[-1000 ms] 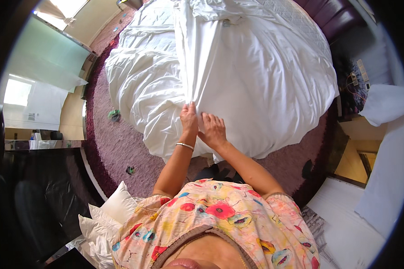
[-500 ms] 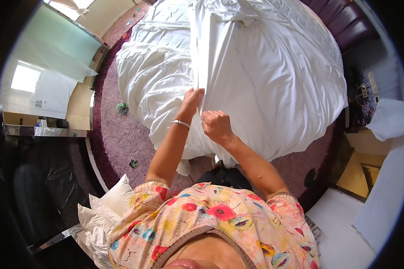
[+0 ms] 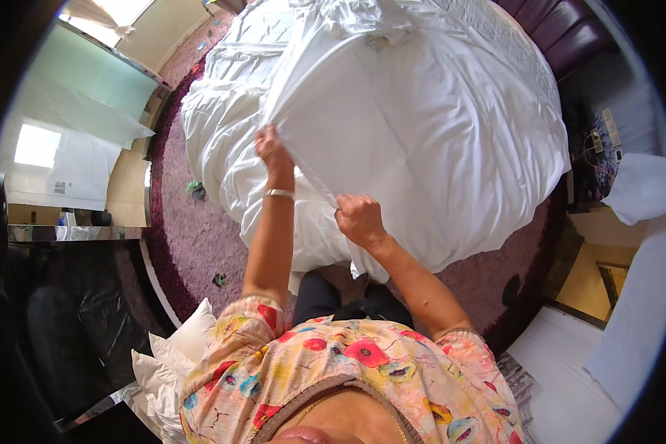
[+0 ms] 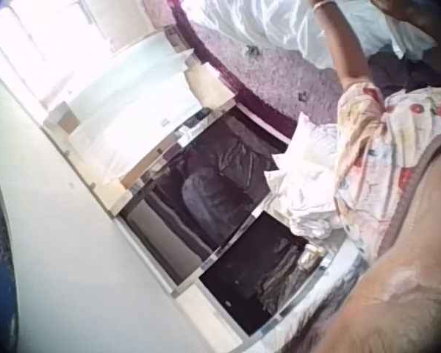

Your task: The person folds a large white sheet on a round bed. They repeatedly lift, align, and smooth the fabric by hand, working around the bed to gather and fold the sheet into a more compact shape.

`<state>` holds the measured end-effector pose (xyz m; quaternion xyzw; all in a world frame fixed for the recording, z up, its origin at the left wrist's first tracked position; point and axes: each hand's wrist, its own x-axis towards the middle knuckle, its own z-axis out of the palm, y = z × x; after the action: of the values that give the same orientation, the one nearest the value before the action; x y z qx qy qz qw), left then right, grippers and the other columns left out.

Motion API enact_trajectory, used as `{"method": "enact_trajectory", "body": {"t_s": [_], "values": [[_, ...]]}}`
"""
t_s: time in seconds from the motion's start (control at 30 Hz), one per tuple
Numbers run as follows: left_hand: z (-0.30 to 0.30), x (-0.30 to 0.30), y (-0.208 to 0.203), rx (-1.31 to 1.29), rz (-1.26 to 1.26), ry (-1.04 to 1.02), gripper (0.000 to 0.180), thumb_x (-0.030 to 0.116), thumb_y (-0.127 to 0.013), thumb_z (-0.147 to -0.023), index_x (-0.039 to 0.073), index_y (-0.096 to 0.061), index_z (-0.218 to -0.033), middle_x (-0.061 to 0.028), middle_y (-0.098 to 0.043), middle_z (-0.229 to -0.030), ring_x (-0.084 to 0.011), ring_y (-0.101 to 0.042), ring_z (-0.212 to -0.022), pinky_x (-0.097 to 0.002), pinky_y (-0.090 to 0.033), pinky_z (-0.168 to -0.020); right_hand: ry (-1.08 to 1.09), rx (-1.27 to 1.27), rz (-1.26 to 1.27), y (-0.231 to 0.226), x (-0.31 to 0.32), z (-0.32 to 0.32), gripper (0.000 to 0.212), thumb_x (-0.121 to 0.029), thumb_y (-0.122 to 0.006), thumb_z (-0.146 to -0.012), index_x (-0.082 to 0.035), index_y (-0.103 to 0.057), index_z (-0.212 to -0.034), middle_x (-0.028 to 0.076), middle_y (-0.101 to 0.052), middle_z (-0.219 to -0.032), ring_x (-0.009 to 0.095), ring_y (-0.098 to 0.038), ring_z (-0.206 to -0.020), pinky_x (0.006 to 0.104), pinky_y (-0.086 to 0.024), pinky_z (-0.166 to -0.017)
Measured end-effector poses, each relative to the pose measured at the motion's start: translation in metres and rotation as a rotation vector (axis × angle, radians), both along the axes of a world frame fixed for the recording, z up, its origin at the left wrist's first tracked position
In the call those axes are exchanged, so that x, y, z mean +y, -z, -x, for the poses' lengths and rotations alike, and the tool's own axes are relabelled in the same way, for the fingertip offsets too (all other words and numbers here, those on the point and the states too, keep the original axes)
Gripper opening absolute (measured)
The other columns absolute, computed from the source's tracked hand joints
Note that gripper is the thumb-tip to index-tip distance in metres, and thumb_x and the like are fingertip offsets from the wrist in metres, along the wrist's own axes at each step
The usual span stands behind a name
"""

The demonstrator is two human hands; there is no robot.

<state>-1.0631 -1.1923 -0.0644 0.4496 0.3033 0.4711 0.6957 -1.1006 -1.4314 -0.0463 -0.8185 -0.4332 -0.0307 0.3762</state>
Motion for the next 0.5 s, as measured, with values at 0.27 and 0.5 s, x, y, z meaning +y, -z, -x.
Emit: {"method": "enact_trajectory", "body": {"t_s": [0.27, 0.5], "values": [[0.083, 0.034, 0.008, 0.025, 0.02, 0.08, 0.012, 0.013, -0.054, -0.095, 0.003, -0.058, -0.099, -0.0019, -0.062, -0.088, -0.0079, -0.056, -0.074, -0.0215, -0.046, -0.066, -0.049, 0.26, 0.511, 0.023, 0.052, 0.03, 0.013, -0.011, -0.062, -0.071, -0.005, -0.06, -0.083, 0.017, -0.064, -0.084, 0.038, -0.061, -0.081, 0.0479, -0.047, -0.073], [0.107, 0.088, 0.022, 0.107, 0.082, 0.555, 0.009, 0.012, -0.058, -0.092, 0.005, -0.061, -0.095, 0.0008, -0.062, -0.082, -0.0052, -0.054, -0.069, -0.0209, -0.044, -0.06, 0.226, -0.158, 0.062, -0.001, 0.21, 0.062, 0.062, -0.02, -0.075, -0.068, -0.004, -0.05, -0.122, 0.011, -0.057, -0.103, 0.029, -0.056, -0.097, 0.0419, -0.041, -0.082]]}}
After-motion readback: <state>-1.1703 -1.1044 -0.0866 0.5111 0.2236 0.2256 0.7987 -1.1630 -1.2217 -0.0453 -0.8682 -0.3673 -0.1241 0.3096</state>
